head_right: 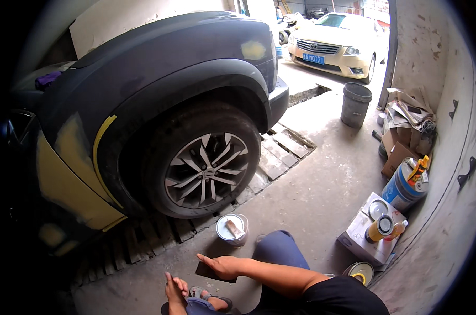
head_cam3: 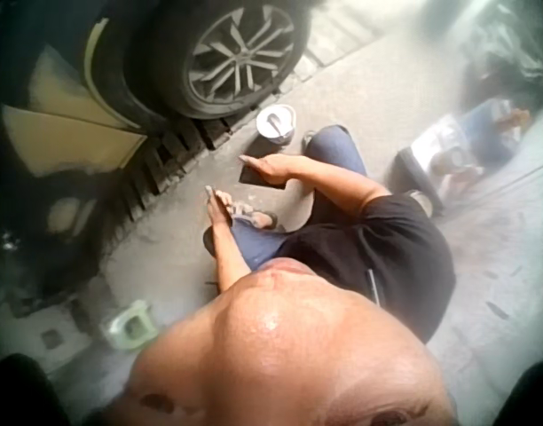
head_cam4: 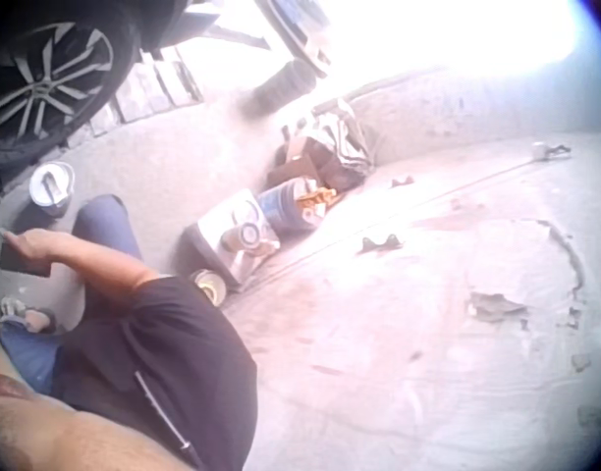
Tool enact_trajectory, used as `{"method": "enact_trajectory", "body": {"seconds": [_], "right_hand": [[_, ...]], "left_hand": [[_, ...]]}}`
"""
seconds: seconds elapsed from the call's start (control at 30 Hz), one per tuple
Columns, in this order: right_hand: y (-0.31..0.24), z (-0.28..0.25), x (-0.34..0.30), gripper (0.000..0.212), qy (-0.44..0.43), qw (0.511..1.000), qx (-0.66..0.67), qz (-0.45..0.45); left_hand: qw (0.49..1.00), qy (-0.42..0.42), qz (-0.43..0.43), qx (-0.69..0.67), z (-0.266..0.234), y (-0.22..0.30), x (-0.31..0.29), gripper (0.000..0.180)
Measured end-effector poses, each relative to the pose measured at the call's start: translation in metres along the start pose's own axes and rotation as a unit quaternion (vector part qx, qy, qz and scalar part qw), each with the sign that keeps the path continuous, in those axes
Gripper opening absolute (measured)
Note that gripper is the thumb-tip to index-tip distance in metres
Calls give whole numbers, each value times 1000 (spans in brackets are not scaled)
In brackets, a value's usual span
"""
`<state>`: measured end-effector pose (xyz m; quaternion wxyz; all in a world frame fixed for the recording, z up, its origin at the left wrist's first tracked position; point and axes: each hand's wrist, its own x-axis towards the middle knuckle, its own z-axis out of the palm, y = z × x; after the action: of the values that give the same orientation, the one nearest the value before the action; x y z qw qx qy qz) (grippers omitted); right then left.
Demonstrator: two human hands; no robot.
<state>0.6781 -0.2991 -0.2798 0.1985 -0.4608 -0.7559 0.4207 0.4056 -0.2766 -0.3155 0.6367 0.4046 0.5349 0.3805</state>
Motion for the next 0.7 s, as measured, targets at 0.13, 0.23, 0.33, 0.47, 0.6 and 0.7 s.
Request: {"method": "enact_trajectory", "body": {"seconds": [0.13, 0.23, 0.33, 0.47, 0.6, 0.7], "right_hand": [[24, 17, 2, 47, -47, 997, -50, -24], [22, 21, 0, 26, -42, 997, -51, -49], [21, 21, 0, 23, -36, 996, -57, -53], [7, 13, -1, 22, -23, 997, -52, -44], [13, 13, -2, 21, 31, 998, -39, -41], [7, 1, -7, 20, 59, 998, -16, -7]], "left_hand": [[979, -48, 126, 152, 35, -5, 0, 19], [939, -112, 179, 271, 51, -9, -9, 26], [944, -99, 105, 296, 52, -8, -8, 16], [929, -63, 168, 324, 17, -54, 23, 12], [990, -21, 80, 116, 26, -50, 12, 13], [983, -22, 61, 172, 41, -25, -10, 13]]}}
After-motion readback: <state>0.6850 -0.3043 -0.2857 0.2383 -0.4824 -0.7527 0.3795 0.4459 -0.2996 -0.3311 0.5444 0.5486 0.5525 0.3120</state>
